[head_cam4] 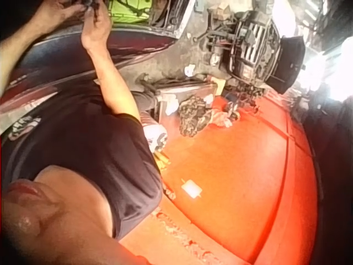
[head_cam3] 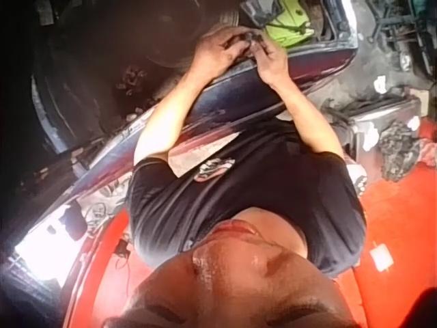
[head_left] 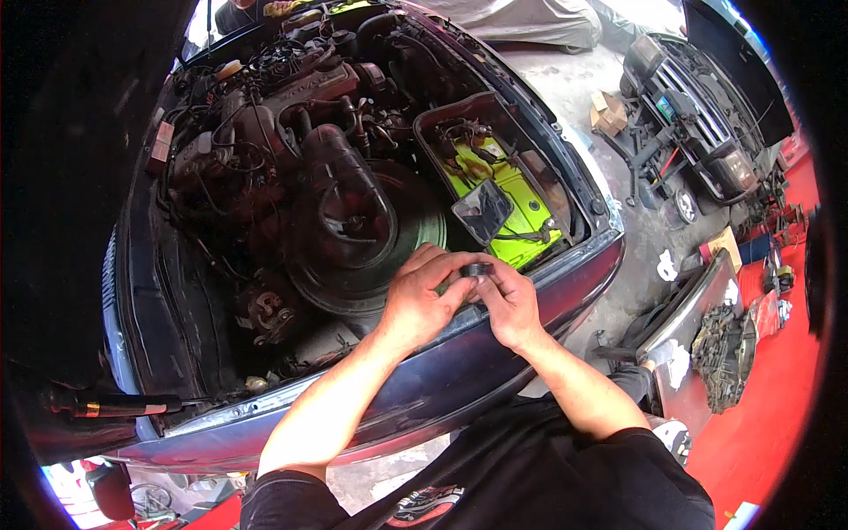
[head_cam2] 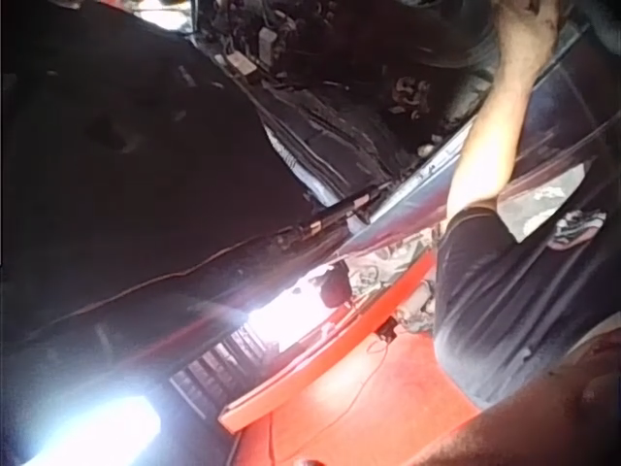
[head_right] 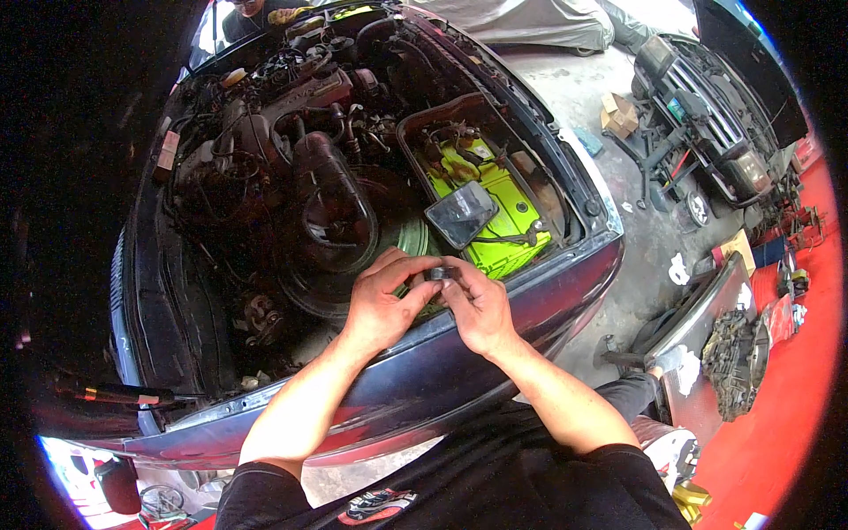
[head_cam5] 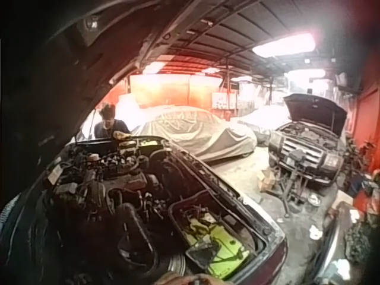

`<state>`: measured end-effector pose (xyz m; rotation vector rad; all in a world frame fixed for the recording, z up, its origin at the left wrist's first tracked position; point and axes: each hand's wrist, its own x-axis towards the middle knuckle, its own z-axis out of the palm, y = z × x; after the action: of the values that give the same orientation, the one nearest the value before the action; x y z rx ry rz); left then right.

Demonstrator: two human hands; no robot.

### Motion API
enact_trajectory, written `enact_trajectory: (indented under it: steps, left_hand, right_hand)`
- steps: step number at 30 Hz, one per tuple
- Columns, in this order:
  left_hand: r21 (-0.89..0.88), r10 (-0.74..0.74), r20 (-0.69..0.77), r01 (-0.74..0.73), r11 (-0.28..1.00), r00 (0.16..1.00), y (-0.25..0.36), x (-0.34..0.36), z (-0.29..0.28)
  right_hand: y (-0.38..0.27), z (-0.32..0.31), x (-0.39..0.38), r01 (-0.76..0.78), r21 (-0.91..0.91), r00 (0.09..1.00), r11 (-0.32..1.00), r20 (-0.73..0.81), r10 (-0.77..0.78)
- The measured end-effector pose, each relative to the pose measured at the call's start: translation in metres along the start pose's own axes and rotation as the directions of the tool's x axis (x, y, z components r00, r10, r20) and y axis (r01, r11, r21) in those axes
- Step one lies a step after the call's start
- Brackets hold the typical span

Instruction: Replacing or repairing components within a car engine bay.

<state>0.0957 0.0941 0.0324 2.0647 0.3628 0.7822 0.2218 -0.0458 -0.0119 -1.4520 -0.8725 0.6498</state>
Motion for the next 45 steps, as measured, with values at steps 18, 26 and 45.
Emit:
enact_trajectory:
  steps: [18, 26, 45]
  left_hand:
    - [-0.164, -0.127, 0.186, 0.158, 0.974, 0.974, 0.004, -0.002, 0.0]
    - [-0.198, -0.331, 0.232, 0.378, 0.904, 0.914, 0.003, -0.004, 0.001]
    - [-0.034, 0.017, -0.004, -0.017, 0.999, 1.0, 0.003, -0.002, 0.004]
  right_hand:
    - [-0.008, 0.006, 0.001, 0.009, -0.03, 0.986, 1.0, -0.169, -0.014]
    - [-0.004, 0.009, 0.001, 0.039, -0.092, 0.987, 0.995, -0.149, -0.053]
    - [0.017, 0.013, -0.011, 0.236, -0.224, 0.945, 0.946, -0.175, -0.277]
